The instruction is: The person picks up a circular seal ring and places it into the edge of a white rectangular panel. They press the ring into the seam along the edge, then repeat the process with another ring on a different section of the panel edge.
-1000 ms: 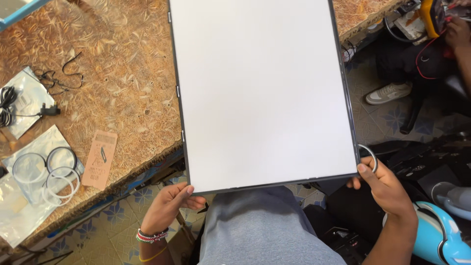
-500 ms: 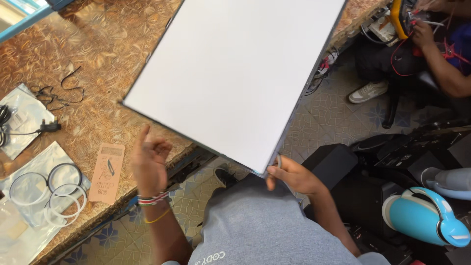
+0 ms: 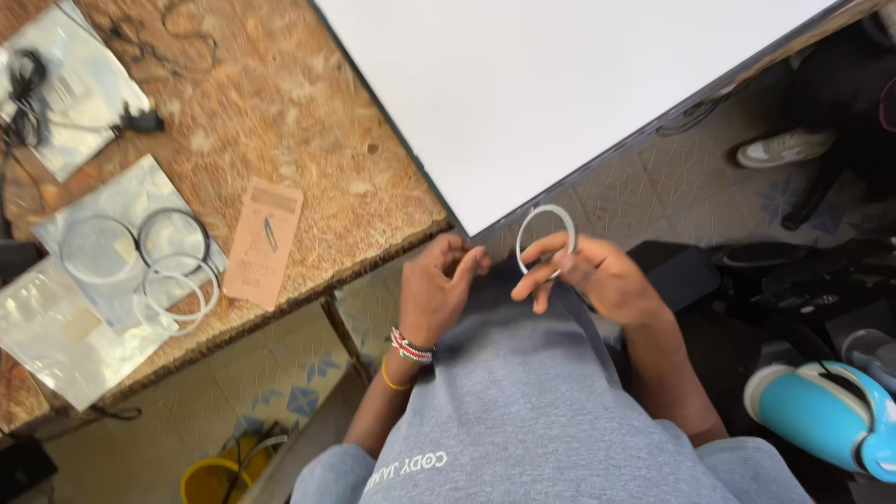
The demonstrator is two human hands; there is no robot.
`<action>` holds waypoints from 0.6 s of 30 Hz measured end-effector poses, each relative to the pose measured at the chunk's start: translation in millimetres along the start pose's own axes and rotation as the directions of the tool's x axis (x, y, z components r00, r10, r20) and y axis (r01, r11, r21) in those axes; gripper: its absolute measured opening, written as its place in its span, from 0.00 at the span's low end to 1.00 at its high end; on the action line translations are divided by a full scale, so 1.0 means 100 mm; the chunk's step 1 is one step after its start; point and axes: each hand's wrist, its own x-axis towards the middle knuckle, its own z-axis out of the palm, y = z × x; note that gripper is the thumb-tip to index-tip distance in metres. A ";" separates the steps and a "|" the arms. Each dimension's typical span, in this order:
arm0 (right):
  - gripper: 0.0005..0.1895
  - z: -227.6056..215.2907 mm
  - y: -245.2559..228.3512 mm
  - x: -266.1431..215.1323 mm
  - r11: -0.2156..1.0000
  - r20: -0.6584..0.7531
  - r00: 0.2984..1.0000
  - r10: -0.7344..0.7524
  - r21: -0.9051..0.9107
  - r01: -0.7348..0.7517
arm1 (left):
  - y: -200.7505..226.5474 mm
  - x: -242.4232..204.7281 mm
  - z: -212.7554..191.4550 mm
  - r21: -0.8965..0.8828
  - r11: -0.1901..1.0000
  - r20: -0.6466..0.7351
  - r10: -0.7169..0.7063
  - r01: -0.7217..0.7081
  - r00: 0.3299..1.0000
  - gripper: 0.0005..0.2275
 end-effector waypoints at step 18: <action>0.28 -0.42 -0.45 0.28 0.997 0.118 0.992 0.044 0.064 -0.052 | 0.59 -0.19 0.31 -0.347 0.897 -0.117 0.247 -0.273 0.962 0.07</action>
